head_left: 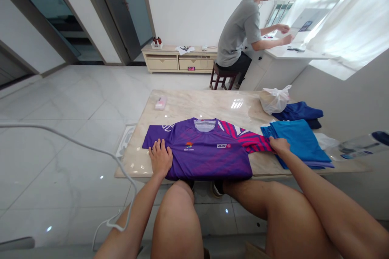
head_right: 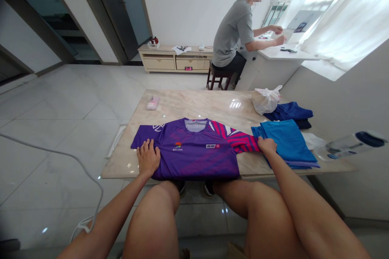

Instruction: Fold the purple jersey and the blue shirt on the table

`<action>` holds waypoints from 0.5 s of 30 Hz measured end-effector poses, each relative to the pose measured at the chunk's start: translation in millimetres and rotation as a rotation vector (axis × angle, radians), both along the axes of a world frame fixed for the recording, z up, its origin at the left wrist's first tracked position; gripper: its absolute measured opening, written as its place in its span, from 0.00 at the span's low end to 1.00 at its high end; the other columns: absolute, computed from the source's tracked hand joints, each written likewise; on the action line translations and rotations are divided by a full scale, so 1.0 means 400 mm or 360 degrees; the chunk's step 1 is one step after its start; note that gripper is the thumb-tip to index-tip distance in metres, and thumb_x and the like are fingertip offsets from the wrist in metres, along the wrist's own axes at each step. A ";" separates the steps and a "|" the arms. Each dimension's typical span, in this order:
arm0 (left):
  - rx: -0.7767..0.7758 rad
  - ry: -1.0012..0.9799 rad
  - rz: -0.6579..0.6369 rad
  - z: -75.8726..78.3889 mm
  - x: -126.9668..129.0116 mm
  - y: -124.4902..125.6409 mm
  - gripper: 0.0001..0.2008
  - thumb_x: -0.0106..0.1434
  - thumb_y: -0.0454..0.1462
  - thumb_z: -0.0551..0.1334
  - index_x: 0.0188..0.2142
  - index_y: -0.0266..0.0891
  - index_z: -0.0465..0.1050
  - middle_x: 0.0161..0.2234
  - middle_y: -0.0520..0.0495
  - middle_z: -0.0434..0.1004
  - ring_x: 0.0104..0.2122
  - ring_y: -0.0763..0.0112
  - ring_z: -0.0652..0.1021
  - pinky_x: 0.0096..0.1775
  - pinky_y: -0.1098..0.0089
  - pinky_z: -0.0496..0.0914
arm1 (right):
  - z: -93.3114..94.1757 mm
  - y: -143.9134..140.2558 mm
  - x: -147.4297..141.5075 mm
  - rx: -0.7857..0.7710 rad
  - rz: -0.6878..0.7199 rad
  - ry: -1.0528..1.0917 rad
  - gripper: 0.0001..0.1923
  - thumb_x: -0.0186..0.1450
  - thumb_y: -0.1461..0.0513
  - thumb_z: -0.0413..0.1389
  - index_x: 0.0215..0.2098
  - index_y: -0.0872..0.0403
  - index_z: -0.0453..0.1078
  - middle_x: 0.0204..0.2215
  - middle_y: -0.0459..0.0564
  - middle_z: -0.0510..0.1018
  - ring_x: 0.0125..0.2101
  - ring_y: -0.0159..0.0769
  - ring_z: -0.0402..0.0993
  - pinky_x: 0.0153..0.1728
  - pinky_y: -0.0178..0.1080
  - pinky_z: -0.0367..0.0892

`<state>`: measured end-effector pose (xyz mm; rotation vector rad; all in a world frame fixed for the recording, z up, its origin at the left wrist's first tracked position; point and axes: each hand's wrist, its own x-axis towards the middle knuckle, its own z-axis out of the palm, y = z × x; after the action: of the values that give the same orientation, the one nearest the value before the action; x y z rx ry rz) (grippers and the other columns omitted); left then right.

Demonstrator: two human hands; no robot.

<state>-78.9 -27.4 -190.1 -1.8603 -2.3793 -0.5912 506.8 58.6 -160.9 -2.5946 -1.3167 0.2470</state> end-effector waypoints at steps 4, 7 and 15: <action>-0.0010 0.0019 -0.0006 0.000 0.000 0.000 0.30 0.77 0.39 0.51 0.71 0.27 0.71 0.72 0.27 0.71 0.73 0.41 0.69 0.75 0.37 0.57 | -0.002 -0.011 0.010 -0.0209 -0.0027 -0.0014 0.28 0.78 0.53 0.51 0.53 0.68 0.84 0.50 0.79 0.84 0.57 0.69 0.82 0.58 0.58 0.75; -0.0012 0.0010 0.0002 0.001 0.001 -0.001 0.30 0.77 0.39 0.51 0.71 0.28 0.71 0.72 0.27 0.71 0.73 0.41 0.69 0.75 0.37 0.57 | -0.014 -0.008 -0.010 -0.0198 0.0237 -0.0119 0.26 0.75 0.53 0.56 0.57 0.67 0.81 0.54 0.76 0.83 0.61 0.65 0.78 0.63 0.55 0.71; -0.0050 -0.0055 0.0005 0.009 0.005 -0.003 0.30 0.78 0.40 0.50 0.72 0.30 0.70 0.73 0.28 0.70 0.74 0.42 0.67 0.76 0.38 0.55 | -0.046 0.005 -0.044 -0.0241 0.0890 -0.0264 0.29 0.75 0.59 0.55 0.72 0.60 0.68 0.71 0.69 0.72 0.70 0.57 0.70 0.70 0.53 0.65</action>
<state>-76.9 -28.5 -186.4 -1.8735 -2.4264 -0.5946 489.3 60.6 -179.2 -2.3395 -2.1444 0.2294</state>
